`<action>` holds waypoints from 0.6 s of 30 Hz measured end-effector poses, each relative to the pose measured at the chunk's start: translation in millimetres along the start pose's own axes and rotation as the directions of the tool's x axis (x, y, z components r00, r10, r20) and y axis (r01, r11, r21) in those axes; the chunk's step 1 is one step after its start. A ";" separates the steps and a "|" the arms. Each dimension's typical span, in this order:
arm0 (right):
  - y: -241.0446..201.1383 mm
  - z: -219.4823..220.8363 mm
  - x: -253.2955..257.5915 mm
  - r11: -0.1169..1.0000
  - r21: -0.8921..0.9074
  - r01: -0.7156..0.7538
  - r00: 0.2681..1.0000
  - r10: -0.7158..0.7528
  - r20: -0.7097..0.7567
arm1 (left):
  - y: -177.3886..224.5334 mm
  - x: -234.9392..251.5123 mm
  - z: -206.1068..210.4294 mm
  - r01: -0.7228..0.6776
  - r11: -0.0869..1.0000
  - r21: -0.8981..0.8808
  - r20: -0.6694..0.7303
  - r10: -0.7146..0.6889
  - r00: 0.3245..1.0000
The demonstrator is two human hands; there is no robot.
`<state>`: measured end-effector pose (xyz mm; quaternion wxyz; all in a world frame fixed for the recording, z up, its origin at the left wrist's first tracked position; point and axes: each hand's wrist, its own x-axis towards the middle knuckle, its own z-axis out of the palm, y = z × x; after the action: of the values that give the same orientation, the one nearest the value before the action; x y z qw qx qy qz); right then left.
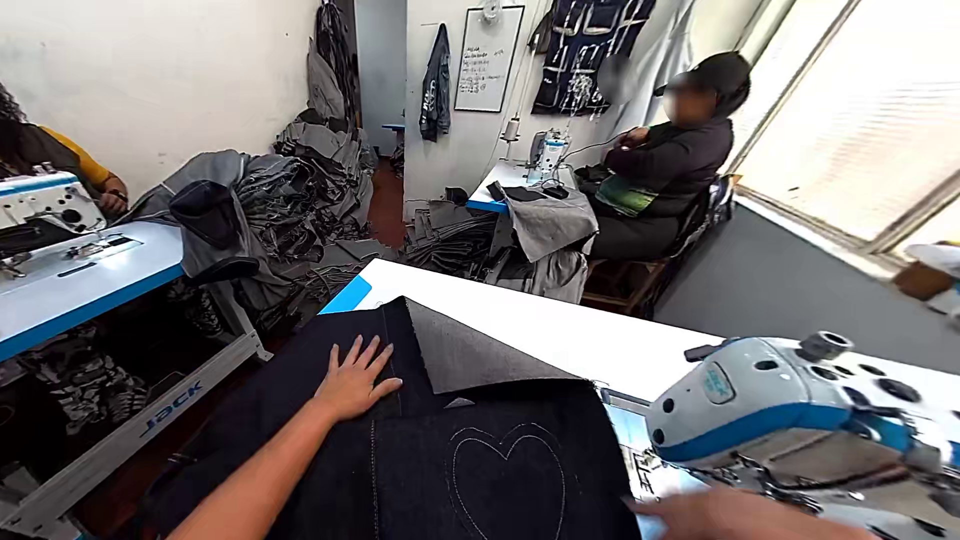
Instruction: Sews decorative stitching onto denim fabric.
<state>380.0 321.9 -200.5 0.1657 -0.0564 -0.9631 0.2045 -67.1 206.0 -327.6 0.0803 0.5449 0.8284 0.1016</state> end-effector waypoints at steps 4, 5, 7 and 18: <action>66.8 81.7 95.5 0.956 -0.209 0.206 0.978 -0.200 0.050 | 45.7 -58.2 30.9 -0.141 0.982 0.124 -0.064 0.150 0.987; 86.5 105.2 107.8 0.956 -0.257 0.139 0.988 -0.115 0.107 | 57.8 -82.2 39.5 -0.185 0.973 0.141 -0.128 0.203 0.971; 109.7 141.4 112.2 0.971 -0.227 -0.069 0.977 0.112 0.182 | 72.9 -124.2 58.4 -0.236 0.956 0.174 -0.253 0.275 0.928; 65.9 122.8 -101.1 0.801 -0.359 -0.478 0.877 0.417 -0.239 | 156.0 -127.0 71.2 -0.522 0.849 0.083 -0.135 0.529 0.838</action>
<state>435.5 317.9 -363.4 0.1679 -0.3308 -0.9282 0.0278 138.5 155.2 -353.6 -0.0259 0.7434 0.6528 0.1434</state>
